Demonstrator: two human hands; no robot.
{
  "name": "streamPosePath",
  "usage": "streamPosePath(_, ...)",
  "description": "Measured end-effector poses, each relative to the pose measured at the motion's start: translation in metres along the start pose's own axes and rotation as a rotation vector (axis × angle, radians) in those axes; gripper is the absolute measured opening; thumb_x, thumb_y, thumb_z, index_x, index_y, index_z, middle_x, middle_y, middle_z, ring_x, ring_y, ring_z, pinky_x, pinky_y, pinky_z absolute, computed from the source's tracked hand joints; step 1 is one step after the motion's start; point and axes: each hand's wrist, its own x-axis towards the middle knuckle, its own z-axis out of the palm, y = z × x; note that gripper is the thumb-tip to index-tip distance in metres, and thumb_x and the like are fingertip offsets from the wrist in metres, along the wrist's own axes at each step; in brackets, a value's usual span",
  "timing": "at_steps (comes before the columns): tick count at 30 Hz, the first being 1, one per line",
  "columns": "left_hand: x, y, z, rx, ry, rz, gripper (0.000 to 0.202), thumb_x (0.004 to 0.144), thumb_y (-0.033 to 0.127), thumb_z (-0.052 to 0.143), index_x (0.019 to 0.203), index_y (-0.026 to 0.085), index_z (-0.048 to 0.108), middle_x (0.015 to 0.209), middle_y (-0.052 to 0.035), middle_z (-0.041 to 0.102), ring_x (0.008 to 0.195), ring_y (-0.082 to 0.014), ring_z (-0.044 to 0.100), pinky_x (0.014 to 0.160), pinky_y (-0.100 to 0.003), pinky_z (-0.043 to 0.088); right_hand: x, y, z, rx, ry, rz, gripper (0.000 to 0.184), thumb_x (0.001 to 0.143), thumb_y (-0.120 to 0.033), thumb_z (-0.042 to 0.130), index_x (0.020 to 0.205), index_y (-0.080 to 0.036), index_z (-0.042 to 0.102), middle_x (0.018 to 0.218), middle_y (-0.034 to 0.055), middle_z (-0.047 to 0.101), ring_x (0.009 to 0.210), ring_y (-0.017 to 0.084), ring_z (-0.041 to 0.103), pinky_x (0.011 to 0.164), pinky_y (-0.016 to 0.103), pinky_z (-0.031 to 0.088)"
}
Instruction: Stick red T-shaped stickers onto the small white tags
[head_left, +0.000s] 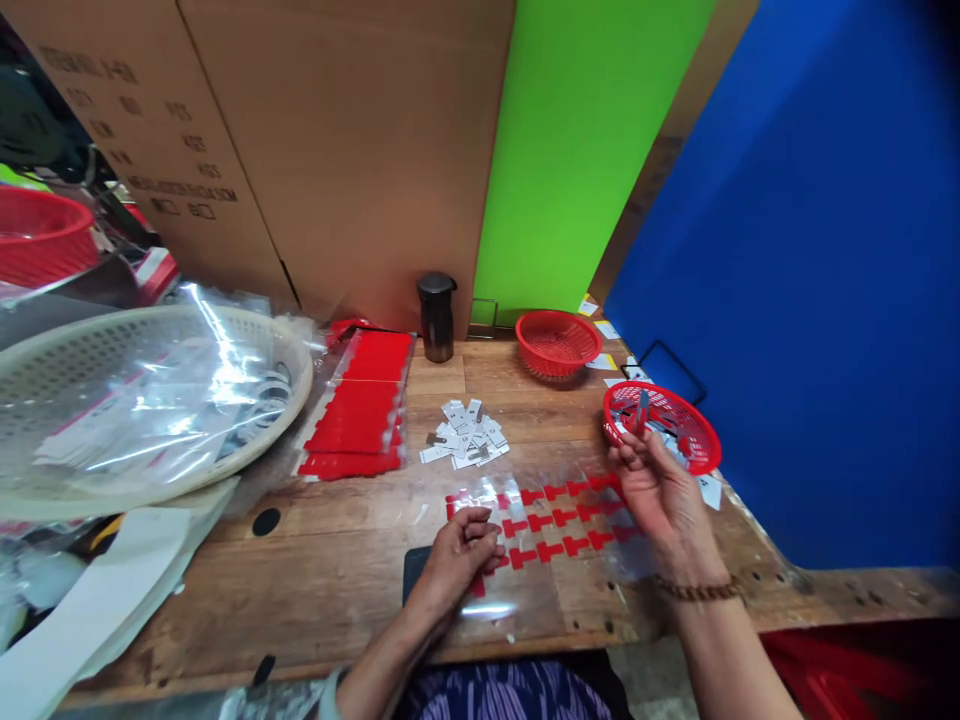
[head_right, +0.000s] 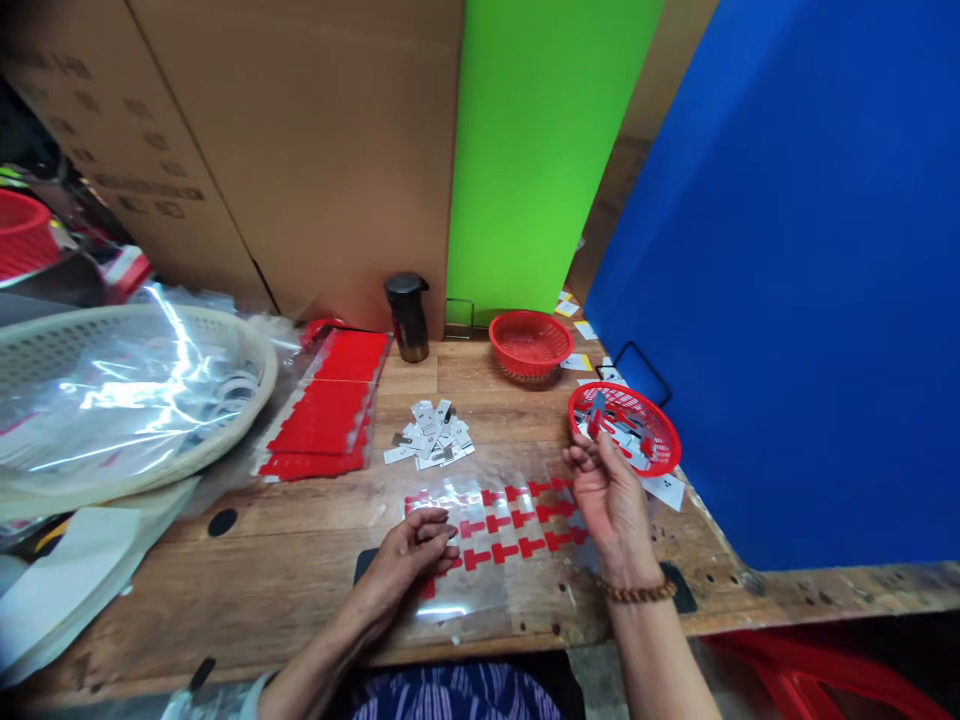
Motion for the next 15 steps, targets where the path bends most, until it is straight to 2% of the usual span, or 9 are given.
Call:
streamPosePath(2,0.002,-0.001,0.002,-0.024,-0.001,-0.001,0.054,0.059,0.031,0.076,0.104,0.012,0.05,0.092,-0.0068,0.058,0.072,-0.0138,0.064,0.071,-0.027,0.049,0.002,0.011,0.011,-0.161,-0.089,0.011,0.028,0.064,-0.033,0.073,0.084,-0.019,0.06,0.078,0.0001,0.065,0.059,0.01,0.059,0.06,0.025,0.052)
streamPosePath(3,0.003,-0.002,0.003,-0.03,0.0,0.0,0.056,0.059,0.03,0.076,0.105,0.012,0.05,0.094,-0.0073,0.057,0.072,-0.0137,0.063,0.071,-0.027,0.049,0.001,0.02,0.017,-0.311,-0.16,0.006,0.028,0.066,-0.035,0.071,0.085,-0.019,0.059,0.079,0.0004,0.064,0.058,0.01,0.058,0.058,0.025,0.05)
streamPosePath(6,0.005,-0.004,0.004,-0.038,0.004,-0.008,0.058,0.058,0.03,0.076,0.106,0.011,0.05,0.098,-0.0092,0.055,0.072,-0.0134,0.063,0.07,-0.027,0.049,0.002,0.053,0.038,-0.901,-0.363,-0.159,0.026,0.075,-0.041,0.058,0.086,-0.017,0.057,0.074,0.0012,0.061,0.058,0.013,0.056,0.054,0.026,0.046)
streamPosePath(7,0.006,-0.006,0.004,-0.041,0.003,-0.013,0.058,0.058,0.03,0.076,0.106,0.011,0.05,0.1,-0.0097,0.055,0.072,-0.0136,0.063,0.07,-0.027,0.049,0.004,0.063,0.045,-0.985,-0.388,-0.196,0.025,0.074,-0.04,0.057,0.085,-0.017,0.058,0.074,0.0016,0.06,0.06,0.014,0.055,0.056,0.027,0.045)
streamPosePath(11,0.012,-0.012,0.0,-0.058,0.026,-0.036,0.058,0.056,0.032,0.078,0.103,0.012,0.051,0.098,-0.0095,0.057,0.072,-0.0147,0.064,0.068,-0.026,0.05,0.015,0.093,0.066,-1.146,-0.403,-0.314,0.015,0.066,-0.03,0.063,0.072,-0.017,0.057,0.071,0.0016,0.056,0.07,0.016,0.05,0.065,0.028,0.039)
streamPosePath(15,0.018,-0.019,-0.002,-0.069,0.062,-0.055,0.059,0.053,0.032,0.08,0.102,0.013,0.052,0.096,-0.0089,0.058,0.071,-0.0156,0.065,0.066,-0.027,0.051,0.024,0.104,0.074,-1.243,-0.403,-0.365,0.011,0.065,-0.022,0.061,0.062,-0.018,0.052,0.066,0.0002,0.051,0.069,0.016,0.047,0.063,0.026,0.034)
